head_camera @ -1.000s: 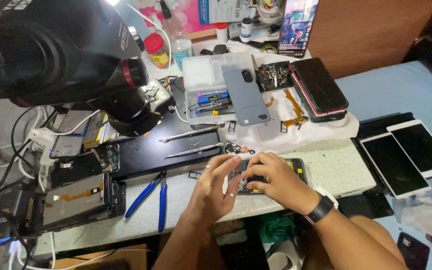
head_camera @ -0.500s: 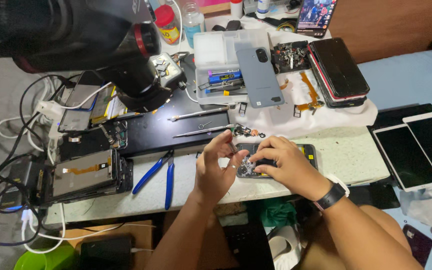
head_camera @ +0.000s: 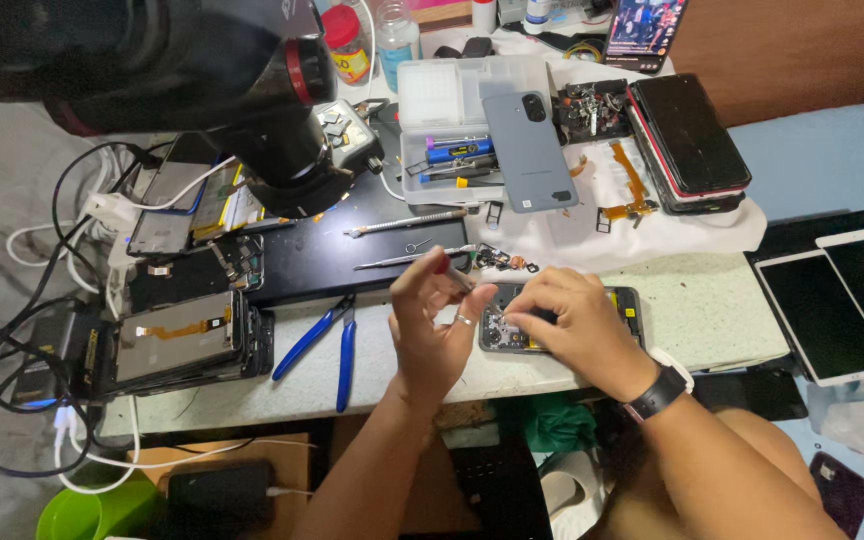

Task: The person uses a screwdriver to remove screws from a disassembled smartphone, then uses tweezers to lift and reposition internal components. The person handles the phone casing and battery area while working at a cluttered repair bench.

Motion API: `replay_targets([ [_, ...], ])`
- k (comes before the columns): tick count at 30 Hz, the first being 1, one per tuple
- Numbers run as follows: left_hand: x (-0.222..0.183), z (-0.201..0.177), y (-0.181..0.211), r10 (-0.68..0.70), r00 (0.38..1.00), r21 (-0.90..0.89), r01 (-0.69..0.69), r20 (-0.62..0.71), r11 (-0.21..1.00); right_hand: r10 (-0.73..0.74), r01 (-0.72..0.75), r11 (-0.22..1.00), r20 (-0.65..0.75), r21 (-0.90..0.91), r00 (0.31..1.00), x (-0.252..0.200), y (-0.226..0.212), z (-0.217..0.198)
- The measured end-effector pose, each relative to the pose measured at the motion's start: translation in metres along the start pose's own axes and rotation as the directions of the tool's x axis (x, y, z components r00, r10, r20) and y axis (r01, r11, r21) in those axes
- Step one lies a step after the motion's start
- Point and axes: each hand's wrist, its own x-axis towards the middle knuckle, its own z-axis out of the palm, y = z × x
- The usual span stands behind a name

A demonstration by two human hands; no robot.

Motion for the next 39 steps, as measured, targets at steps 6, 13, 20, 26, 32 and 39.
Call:
replay_targets([
  [6, 0.004, 0.008, 0.001, -0.149, 0.988, -0.015, 0.149, -0.037, 0.989, 0.210, -0.186, 0.922, -0.036, 0.341, 0.977, -0.002, 0.007, 0.000],
  [13, 0.005, 0.025, 0.000, -0.174, 0.980, -0.080, 0.167, -0.092, 0.983, 0.329, -0.298, 0.827, 0.019, 0.477, 0.944, -0.004, 0.015, 0.011],
  [20, 0.002, 0.012, -0.009, -0.251, 0.965, -0.136, 0.239, -0.077, 0.961, 0.210, -0.226, 0.931, 0.087, 0.286, 0.974, 0.000, 0.011, -0.007],
  [26, -0.006, -0.004, -0.015, -0.234, 0.972, -0.053, 0.232, -0.037, 0.971, 0.053, 0.018, 0.920, 0.171, -0.391, 0.984, -0.004, 0.002, -0.027],
  [32, -0.013, -0.023, -0.015, -0.055, 0.995, 0.044, 0.052, 0.080, 0.998, -0.002, 0.080, 0.929, 0.209, -0.362, 0.978, -0.005, 0.003, -0.030],
  [39, -0.021, -0.028, -0.015, -0.044, 0.995, -0.126, 0.055, 0.090, 0.990, 0.002, 0.059, 0.944, 0.182, -0.325, 0.983, -0.003, 0.000, -0.024],
])
